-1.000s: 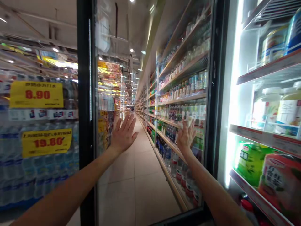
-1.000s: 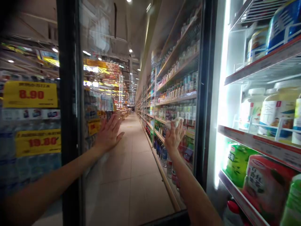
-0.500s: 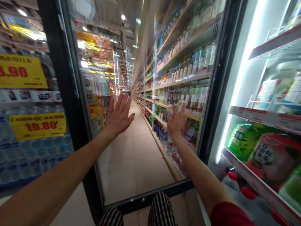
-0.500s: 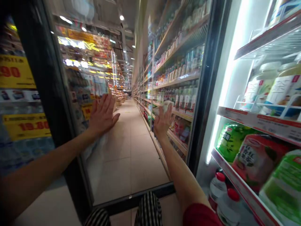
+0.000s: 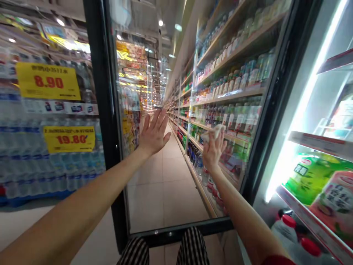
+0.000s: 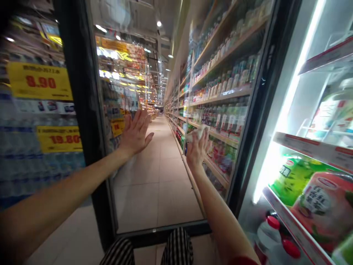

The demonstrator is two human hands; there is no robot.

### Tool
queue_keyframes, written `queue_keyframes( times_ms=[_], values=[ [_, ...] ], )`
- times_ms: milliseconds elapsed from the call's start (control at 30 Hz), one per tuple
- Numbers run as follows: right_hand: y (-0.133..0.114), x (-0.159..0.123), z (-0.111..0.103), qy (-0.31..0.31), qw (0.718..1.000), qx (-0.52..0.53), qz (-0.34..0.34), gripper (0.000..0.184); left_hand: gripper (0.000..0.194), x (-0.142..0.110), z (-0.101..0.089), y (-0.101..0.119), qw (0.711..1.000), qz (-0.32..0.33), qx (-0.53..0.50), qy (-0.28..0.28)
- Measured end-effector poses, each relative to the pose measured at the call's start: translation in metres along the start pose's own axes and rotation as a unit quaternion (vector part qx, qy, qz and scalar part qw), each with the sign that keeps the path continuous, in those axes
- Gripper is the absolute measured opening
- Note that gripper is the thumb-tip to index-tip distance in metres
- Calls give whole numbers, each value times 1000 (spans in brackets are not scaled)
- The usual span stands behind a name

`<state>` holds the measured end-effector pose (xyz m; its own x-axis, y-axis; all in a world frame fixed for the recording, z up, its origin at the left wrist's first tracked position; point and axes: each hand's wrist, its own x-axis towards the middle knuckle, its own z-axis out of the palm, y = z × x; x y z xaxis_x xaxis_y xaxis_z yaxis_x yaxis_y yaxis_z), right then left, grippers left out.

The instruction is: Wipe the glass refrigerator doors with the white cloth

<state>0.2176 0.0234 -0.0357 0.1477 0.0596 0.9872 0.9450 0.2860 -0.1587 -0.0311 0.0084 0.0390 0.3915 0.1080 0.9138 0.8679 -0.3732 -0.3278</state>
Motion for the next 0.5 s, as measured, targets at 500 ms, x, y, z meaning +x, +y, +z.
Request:
queue_keyframes(
  times_ms=[500],
  values=[
    [13,77,-15,87,994,50,33,41,60,-2,-10,2,999,18,46,-19]
  ],
)
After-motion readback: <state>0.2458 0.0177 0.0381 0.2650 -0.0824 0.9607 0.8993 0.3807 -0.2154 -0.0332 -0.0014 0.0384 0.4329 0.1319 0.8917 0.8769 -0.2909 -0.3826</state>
